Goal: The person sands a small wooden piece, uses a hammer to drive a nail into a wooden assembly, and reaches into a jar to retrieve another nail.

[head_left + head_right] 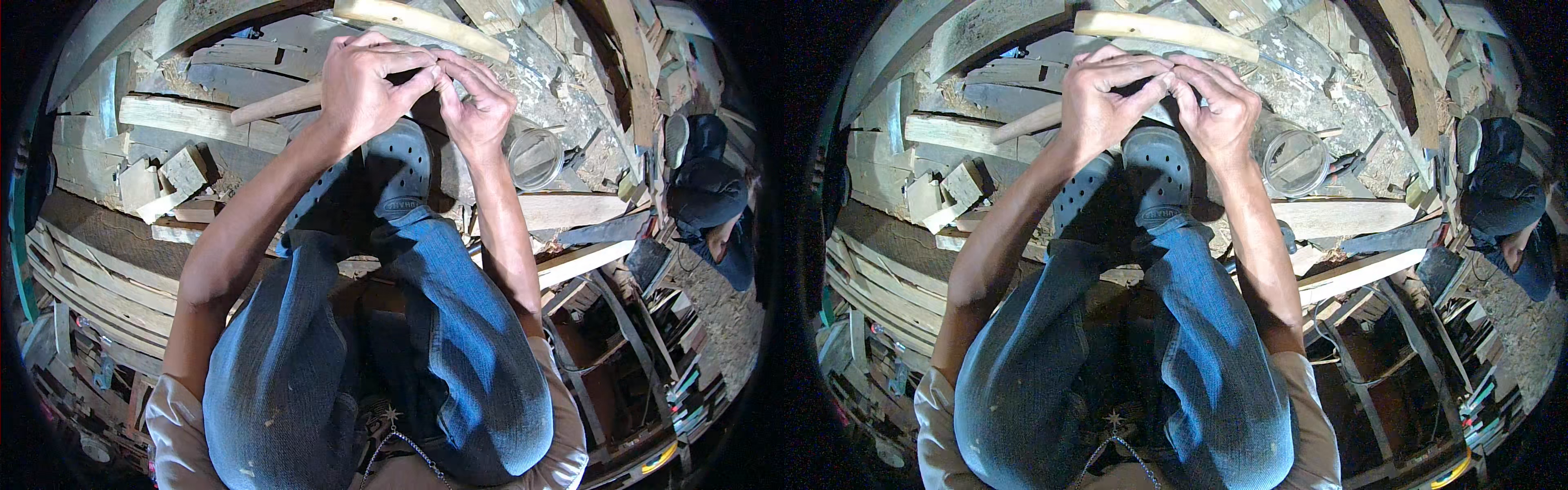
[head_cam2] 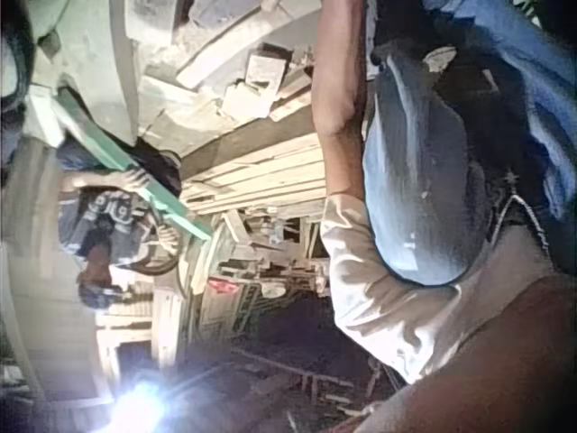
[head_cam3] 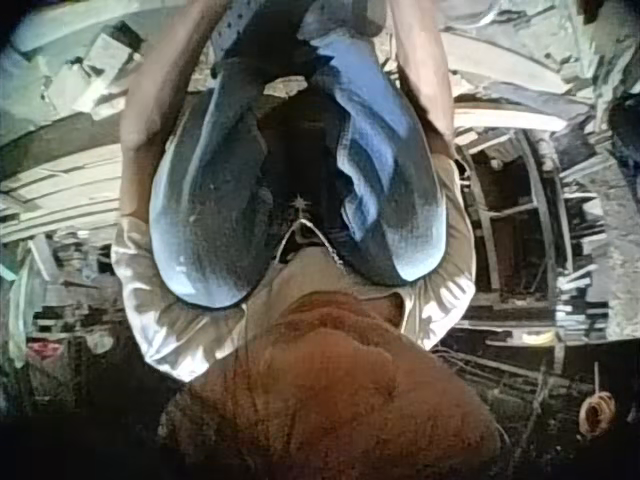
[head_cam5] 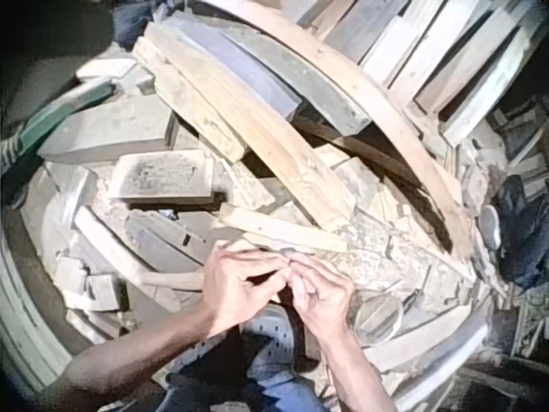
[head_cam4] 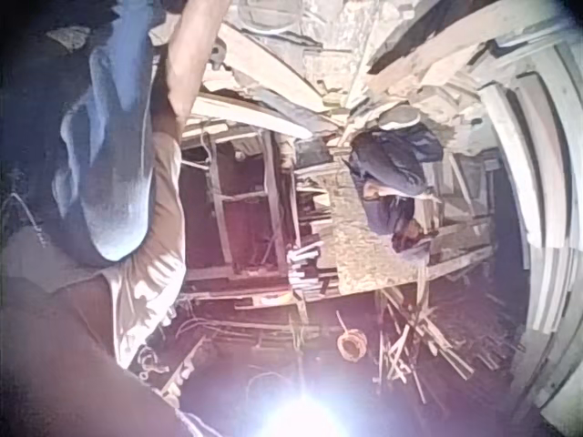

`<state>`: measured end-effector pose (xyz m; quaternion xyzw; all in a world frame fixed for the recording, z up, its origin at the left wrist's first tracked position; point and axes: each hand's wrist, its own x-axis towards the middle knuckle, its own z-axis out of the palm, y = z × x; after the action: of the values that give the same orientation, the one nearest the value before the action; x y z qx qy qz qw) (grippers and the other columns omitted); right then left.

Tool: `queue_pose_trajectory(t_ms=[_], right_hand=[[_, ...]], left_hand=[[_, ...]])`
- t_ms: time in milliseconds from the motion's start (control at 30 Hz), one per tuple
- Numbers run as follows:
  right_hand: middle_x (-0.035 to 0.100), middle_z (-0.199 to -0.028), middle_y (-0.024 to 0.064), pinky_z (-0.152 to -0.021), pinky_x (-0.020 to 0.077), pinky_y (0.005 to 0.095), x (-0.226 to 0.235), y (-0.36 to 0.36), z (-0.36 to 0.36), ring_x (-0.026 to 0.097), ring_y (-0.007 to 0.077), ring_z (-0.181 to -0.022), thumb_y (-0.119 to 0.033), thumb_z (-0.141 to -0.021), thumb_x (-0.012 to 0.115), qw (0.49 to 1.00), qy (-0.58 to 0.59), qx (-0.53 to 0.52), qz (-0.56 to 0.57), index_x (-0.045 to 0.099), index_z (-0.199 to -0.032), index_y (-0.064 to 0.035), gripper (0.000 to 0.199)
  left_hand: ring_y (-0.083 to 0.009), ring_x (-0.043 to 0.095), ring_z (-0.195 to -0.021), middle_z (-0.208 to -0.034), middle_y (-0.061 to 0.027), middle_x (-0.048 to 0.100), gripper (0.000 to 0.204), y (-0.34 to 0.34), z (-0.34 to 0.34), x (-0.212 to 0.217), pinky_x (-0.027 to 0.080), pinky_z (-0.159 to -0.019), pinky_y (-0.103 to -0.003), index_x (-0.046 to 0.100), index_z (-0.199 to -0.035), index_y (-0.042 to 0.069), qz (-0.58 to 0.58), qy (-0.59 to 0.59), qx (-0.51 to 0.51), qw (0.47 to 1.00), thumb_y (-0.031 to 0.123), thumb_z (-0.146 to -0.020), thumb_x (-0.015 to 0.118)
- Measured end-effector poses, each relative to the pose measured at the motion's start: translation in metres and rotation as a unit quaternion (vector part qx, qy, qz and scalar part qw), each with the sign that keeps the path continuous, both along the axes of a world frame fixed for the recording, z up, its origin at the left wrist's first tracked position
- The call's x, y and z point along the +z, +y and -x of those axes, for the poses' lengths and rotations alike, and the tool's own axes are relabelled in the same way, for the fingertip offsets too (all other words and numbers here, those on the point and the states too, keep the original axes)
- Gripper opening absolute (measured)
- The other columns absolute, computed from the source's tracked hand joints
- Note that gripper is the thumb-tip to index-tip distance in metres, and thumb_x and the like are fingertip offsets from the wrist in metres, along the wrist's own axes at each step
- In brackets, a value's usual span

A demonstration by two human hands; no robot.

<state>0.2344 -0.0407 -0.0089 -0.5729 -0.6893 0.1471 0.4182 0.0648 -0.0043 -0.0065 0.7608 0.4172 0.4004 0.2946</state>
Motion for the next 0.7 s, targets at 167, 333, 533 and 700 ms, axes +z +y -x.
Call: queue_pose_trajectory(t_ms=[167,333,533,700], right_hand=[[0.075,-0.101,0.0093,-0.083,0.0564,0.0336,0.015,-0.002,-0.005,0.071,0.0263,-0.096,-0.011,-0.077,0.079,0.994,-0.056,0.072,0.054,0.075,-0.093,-0.0051,0.017],[0.074,-0.104,0.0104,-0.083,0.0568,0.0347,0.024,0.0,-0.006,0.071,0.0262,-0.096,-0.014,-0.077,0.081,0.992,-0.013,0.044,0.116,0.073,-0.108,-0.0072,0.032],[0.074,-0.103,0.0099,-0.087,0.0552,0.0345,0.012,0.006,-0.019,0.071,0.0235,-0.096,-0.015,-0.076,0.084,0.981,0.063,0.085,0.165,0.073,-0.105,-0.0051,0.033],[0.074,-0.102,0.0097,-0.09,0.0532,0.0343,0.013,0.008,-0.017,0.071,0.023,-0.1,-0.013,-0.075,0.084,0.975,0.078,0.068,0.198,0.073,-0.1,-0.0056,0.028]], left_hand=[[-0.0205,0.071,-0.084,-0.093,-0.0071,0.076,0.014,0.004,0.008,0.005,0.054,-0.081,-0.032,0.078,-0.095,0.007,0.108,-0.031,0.032,0.993,0.014,-0.083,0.076],[-0.0202,0.071,-0.085,-0.093,-0.0077,0.076,0.014,0.001,0.007,0.005,0.053,-0.083,-0.032,0.078,-0.096,0.007,0.065,0.004,0.011,0.998,0.014,-0.084,0.075],[-0.021,0.072,-0.087,-0.094,-0.008,0.076,0.014,-0.006,0.005,0.005,0.053,-0.085,-0.033,0.077,-0.096,0.007,0.08,-0.032,0.019,0.996,0.015,-0.085,0.074],[-0.0227,0.071,-0.085,-0.091,-0.0049,0.075,0.013,-0.004,0.004,-0.002,0.052,-0.075,-0.034,0.078,-0.092,0.014,0.019,-0.023,0.038,0.999,0.023,-0.084,0.074]])
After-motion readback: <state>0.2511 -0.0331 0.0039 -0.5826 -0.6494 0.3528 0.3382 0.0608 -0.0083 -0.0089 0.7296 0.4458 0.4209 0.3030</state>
